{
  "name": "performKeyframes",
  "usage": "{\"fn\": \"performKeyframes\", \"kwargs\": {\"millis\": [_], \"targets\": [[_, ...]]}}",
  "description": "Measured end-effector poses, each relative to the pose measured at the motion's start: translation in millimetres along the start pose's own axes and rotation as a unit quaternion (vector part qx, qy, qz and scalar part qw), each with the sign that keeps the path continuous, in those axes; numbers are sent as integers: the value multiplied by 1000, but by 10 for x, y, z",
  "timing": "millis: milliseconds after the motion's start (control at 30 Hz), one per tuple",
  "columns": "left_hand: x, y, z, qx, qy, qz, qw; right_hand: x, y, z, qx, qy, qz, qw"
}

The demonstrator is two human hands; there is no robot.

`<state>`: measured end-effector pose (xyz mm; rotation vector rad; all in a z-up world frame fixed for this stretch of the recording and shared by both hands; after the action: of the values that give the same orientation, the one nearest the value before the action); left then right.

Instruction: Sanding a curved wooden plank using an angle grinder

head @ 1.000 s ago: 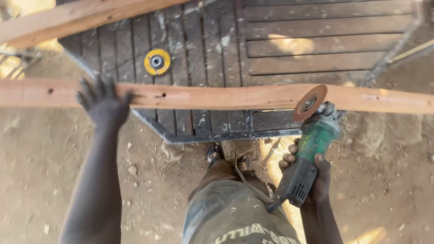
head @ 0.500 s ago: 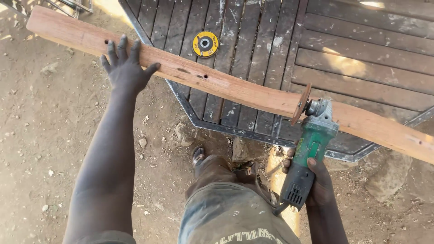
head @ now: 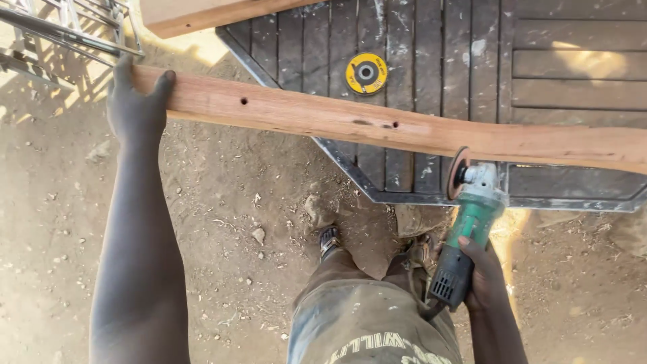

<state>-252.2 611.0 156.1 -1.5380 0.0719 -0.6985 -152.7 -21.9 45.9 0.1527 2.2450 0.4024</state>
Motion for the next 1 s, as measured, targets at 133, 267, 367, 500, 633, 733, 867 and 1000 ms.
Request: {"fn": "performKeyframes", "kwargs": {"millis": [133,267,367,500,633,733,867,1000], "targets": [[-536,136,292,-10,-20,-110,994,201,441,-160,19,22,11,1000],[-461,166,223,-92,-88,-220,967,112,743,-242,48,18,-90,995],[-399,190,178,-109,-128,-260,951,-1,811,-238,59,26,-152,986],[-435,216,179,-128,-159,-324,924,-138,814,-115,49,-5,-205,977],[-516,303,175,-130,-195,-322,917,-264,723,100,32,-34,-207,977],[-453,227,192,-119,-196,-335,914,-398,724,307,73,-18,-249,966],[-488,265,192,-128,-160,-316,927,-482,752,363,90,-34,-293,951],[-602,337,293,-135,-145,-319,927,-424,1004,420,94,-56,-268,957]]}}
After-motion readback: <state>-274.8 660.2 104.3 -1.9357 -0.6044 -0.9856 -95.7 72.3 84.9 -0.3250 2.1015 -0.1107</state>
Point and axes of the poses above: each hand's wrist, its own z-axis towards the middle knuckle, its own y-axis out of the palm, x = y × z, the point moved 4 cm from there along z, towards the middle knuckle, and after that the axes turned 7 degrees about z, right-handed, at the moved point
